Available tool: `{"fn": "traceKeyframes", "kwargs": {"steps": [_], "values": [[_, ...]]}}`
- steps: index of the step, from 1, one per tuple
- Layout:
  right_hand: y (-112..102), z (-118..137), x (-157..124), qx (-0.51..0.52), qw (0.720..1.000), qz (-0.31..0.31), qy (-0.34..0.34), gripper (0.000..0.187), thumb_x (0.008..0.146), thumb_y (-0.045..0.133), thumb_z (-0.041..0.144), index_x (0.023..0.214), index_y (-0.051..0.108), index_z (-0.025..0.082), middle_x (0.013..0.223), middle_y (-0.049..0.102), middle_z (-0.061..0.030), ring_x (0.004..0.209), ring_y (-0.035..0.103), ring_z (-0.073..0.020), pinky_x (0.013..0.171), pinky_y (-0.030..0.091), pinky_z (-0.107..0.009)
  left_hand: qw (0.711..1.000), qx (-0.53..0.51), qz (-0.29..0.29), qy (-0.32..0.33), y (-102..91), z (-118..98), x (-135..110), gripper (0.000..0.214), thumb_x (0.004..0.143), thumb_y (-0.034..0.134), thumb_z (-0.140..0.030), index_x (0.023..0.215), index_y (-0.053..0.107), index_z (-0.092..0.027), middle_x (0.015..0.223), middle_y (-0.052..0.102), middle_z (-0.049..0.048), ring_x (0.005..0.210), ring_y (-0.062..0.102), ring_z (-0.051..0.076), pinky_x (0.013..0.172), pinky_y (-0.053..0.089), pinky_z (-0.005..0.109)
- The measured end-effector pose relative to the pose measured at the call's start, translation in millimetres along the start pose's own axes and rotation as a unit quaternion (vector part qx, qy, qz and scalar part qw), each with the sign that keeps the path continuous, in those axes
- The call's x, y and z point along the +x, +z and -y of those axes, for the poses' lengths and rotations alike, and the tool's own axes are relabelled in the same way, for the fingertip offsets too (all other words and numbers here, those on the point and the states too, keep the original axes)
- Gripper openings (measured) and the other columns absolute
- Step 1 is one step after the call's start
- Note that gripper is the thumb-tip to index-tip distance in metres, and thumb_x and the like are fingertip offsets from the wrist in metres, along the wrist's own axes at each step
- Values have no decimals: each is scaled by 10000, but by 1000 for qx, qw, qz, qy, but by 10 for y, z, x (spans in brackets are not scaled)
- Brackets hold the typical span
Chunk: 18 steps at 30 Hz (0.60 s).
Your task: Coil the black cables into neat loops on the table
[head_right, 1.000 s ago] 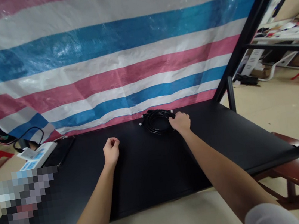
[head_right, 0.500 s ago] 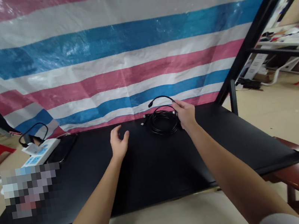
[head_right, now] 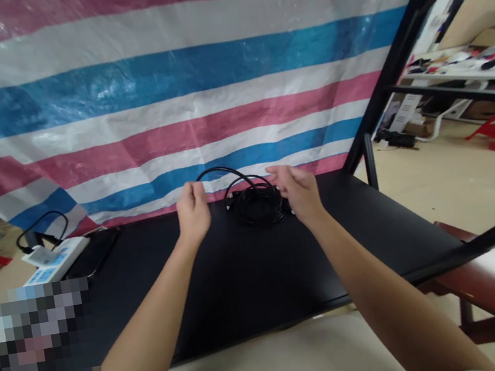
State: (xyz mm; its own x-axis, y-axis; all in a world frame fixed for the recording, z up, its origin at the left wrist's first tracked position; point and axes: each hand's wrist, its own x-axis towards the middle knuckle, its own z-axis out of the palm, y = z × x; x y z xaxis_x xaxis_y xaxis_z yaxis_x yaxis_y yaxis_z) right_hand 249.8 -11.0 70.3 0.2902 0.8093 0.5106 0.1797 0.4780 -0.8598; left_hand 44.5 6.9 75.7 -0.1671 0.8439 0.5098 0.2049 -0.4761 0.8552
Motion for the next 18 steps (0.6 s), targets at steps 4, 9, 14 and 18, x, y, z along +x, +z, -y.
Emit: {"fn": "traceKeyframes", "kwargs": {"steps": [4,9,14,18], "values": [[-325,-363,125,-196,976,-86,25,218,765,519,344,745,675,194,615,615,-17,573,573,-163,544,480,-289,977,-186,-73,-80,-259,-41,93,366,813,575,-415,585,376,-209,450,293,-91,373,295,64,389,263,184],[-377,-662,112,-442,893,38,80,273,701,489,119,867,697,179,929,708,-100,893,648,-246,851,482,-353,931,-314,-99,-156,-496,-138,145,426,812,571,-442,558,325,-203,439,221,-100,315,199,43,312,182,161],[-193,-822,189,-499,852,149,46,386,748,442,104,1060,660,168,1086,679,-113,1063,598,-252,930,441,-335,895,-377,-104,-212,-694,-157,120,388,869,479,-388,560,341,-199,433,176,-97,306,170,49,303,167,161],[-80,-968,379,-509,834,207,60,441,748,431,80,1136,622,169,1116,671,-112,1085,589,-244,934,431,-319,879,-403,-106,-230,-889,-94,116,395,890,432,-390,560,346,-191,435,151,-94,317,159,51,310,177,155]]}}
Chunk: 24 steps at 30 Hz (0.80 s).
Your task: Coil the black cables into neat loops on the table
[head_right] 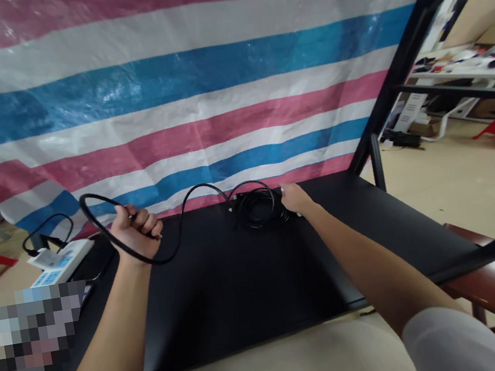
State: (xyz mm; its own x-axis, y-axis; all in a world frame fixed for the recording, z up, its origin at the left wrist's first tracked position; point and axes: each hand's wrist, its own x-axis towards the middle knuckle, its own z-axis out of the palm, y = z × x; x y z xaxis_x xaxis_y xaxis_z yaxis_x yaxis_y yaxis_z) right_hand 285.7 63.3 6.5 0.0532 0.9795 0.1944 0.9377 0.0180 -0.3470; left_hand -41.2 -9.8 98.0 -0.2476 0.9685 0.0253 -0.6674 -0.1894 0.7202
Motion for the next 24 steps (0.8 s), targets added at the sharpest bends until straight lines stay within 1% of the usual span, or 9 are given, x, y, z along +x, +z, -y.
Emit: {"fn": "traceKeyframes", "kwargs": {"steps": [4,9,11,13,16,18,20,22,24], "values": [[120,-19,219,10,999,45,23,415,711,486,79,1085,640,167,999,705,-129,975,637,-263,869,463,-347,1000,1,-25,-5,-157,-58,22,398,887,436,-395,559,344,-189,443,130,-94,321,145,53,311,162,160],[203,-25,327,29,999,16,35,166,700,554,159,814,663,208,804,708,-99,886,646,-286,795,483,-437,999,21,-48,3,-293,-87,32,385,915,352,-316,554,364,-183,439,156,-84,322,154,57,320,162,163],[179,-11,336,48,998,-2,32,72,684,566,162,671,621,206,749,689,-99,879,642,-293,788,479,-435,998,27,-60,10,-319,-100,43,383,910,365,-316,551,366,-183,444,158,-84,325,156,55,322,164,160],[123,17,334,62,998,-19,28,95,670,562,145,596,563,204,704,667,-99,857,640,-294,780,475,-421,997,30,-74,11,-325,-123,57,382,904,383,-323,548,364,-184,451,152,-85,330,154,56,324,167,160],[-9,74,294,168,984,-48,36,73,671,550,147,651,516,209,680,645,-58,720,634,-235,696,489,-376,995,26,-99,19,-311,-188,81,393,906,380,-337,544,361,-186,457,144,-82,338,154,58,329,167,163],[-130,100,228,338,938,-58,44,96,664,568,176,712,493,212,686,636,-22,587,590,-174,610,486,-342,993,21,-116,25,-302,-252,101,406,918,350,-340,542,357,-186,454,142,-79,340,151,60,332,166,166],[-277,99,127,497,865,-54,43,173,623,614,199,747,493,213,672,616,8,506,521,-130,560,469,-316,990,13,-135,23,-302,-324,125,422,933,310,-340,541,344,-186,443,133,-77,338,139,61,334,160,168],[-433,73,0,587,807,-42,44,221,586,643,204,772,525,212,635,569,33,484,464,-112,543,455,-305,987,2,-157,16,-311,-390,148,433,945,269,-336,543,325,-185,427,125,-75,335,130,61,335,149,164],[-575,33,-142,632,772,-38,55,170,613,626,252,757,542,218,598,494,46,493,436,-114,555,458,-317,981,-5,-192,9,-324,-438,159,425,949,251,-312,546,297,-185,409,126,-73,331,127,58,337,137,160]]}}
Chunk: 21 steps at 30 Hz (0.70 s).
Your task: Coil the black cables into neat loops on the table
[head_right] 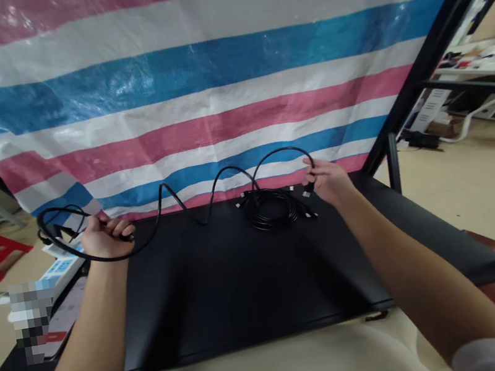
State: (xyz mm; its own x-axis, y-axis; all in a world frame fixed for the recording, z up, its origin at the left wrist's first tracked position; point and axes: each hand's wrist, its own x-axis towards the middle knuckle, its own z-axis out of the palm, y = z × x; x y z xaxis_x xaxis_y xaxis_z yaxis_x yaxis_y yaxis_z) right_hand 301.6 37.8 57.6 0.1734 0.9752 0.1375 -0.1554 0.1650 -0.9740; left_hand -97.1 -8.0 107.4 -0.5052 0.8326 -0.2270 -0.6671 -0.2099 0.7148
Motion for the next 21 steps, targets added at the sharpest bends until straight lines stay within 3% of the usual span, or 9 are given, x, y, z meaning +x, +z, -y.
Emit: {"fn": "traceKeyframes", "kwargs": {"steps": [2,4,9,13,17,19,21], "values": [[-77,88,-136,30,1000,-7,-2,145,654,598,342,689,509,232,579,413,47,513,421,-126,589,465,-342,999,4,-34,-5,-14,-25,0,394,938,265,-258,551,266,-186,399,141,-72,329,139,56,343,145,160],[-139,128,-256,50,998,-18,-21,264,665,579,462,624,441,241,592,367,41,535,407,-135,622,465,-363,998,17,-67,-10,-32,-29,-13,365,918,276,-201,555,235,-189,399,155,-72,325,145,57,346,154,167],[-250,21,-397,33,997,-50,-53,417,605,575,612,607,359,256,652,384,16,568,402,-154,605,436,-368,990,44,-133,-19,-84,40,-44,333,891,287,-151,562,257,-191,408,149,-94,307,146,49,341,162,158],[-226,-230,-394,-44,988,-129,-77,562,422,750,458,679,289,263,707,398,41,580,383,-123,580,412,-312,991,64,-105,-43,-101,176,-80,341,902,326,-201,563,299,-188,430,165,-98,306,160,43,331,159,157],[-52,-483,-450,-247,941,-208,-97,811,188,845,372,798,321,267,872,411,20,753,466,-167,721,462,-374,993,72,-60,-73,-51,340,-159,352,913,344,-268,570,307,-194,461,149,-101,310,169,46,325,162,160],[41,-563,-477,-321,911,-241,-95,851,177,858,391,832,333,254,934,428,-21,874,498,-229,814,452,-432,993,63,-47,-87,-10,397,-197,354,916,345,-274,573,311,-193,465,145,-101,311,173,45,322,158,157],[103,-601,-479,-321,901,-272,-107,800,255,854,421,836,333,248,933,451,-38,905,515,-241,830,457,-431,994,49,-44,-93,22,424,-222,360,921,342,-276,573,311,-191,461,145,-101,310,175,43,319,158,151]]}}
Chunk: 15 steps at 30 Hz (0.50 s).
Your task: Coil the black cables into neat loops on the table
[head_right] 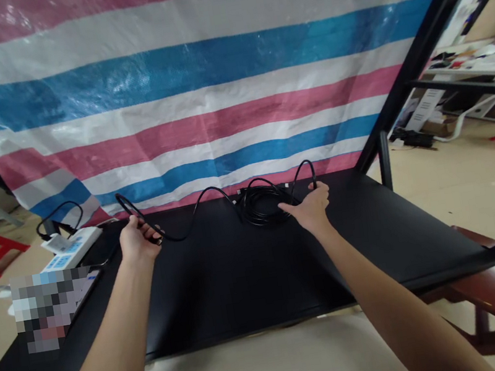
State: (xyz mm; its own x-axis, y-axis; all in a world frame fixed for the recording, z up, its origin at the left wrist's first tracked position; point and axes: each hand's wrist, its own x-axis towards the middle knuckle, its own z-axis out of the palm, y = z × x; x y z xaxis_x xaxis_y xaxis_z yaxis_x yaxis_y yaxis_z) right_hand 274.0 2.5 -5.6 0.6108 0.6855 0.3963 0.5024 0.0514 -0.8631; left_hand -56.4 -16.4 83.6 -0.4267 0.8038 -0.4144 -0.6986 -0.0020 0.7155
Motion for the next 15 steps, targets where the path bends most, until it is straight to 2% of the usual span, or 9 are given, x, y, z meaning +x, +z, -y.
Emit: {"fn": "traceKeyframes", "kwargs": {"steps": [2,4,7,11,13,15], "values": [[24,18,11,64,998,-17,23,703,360,825,449,811,322,255,851,477,-4,811,538,-195,730,492,-373,1000,-14,-1,3,11,0,-16,362,924,336,-275,574,314,-189,452,147,-102,307,178,41,319,169,145],[9,43,48,153,986,-6,69,615,433,787,480,759,314,259,725,482,47,654,524,-141,562,477,-294,1000,-22,10,6,0,-7,-33,355,926,336,-276,581,332,-188,442,168,-101,307,200,42,322,197,141],[-67,100,88,258,956,73,117,543,441,774,501,676,360,239,603,501,68,483,457,-91,406,380,-221,999,-12,49,-9,-32,19,-73,336,919,355,-264,593,374,-184,431,233,-91,319,274,49,336,262,140],[-162,187,52,339,912,191,134,479,423,805,480,611,455,212,523,493,62,421,427,-75,380,360,-217,994,24,104,-19,-40,148,-140,318,896,418,-278,593,411,-184,434,297,-75,354,369,76,353,344,160],[-165,222,16,364,896,224,122,462,455,796,510,614,476,218,482,439,71,422,432,-89,386,375,-232,991,35,124,-19,-20,226,-161,321,881,457,-308,587,418,-186,440,316,-71,373,406,89,367,385,178],[-133,252,-22,370,892,237,104,465,498,763,573,625,479,228,451,372,84,413,415,-99,385,379,-243,989,39,138,-21,11,296,-171,333,869,482,-334,576,422,-187,447,344,-63,406,454,102,400,431,199]]}}
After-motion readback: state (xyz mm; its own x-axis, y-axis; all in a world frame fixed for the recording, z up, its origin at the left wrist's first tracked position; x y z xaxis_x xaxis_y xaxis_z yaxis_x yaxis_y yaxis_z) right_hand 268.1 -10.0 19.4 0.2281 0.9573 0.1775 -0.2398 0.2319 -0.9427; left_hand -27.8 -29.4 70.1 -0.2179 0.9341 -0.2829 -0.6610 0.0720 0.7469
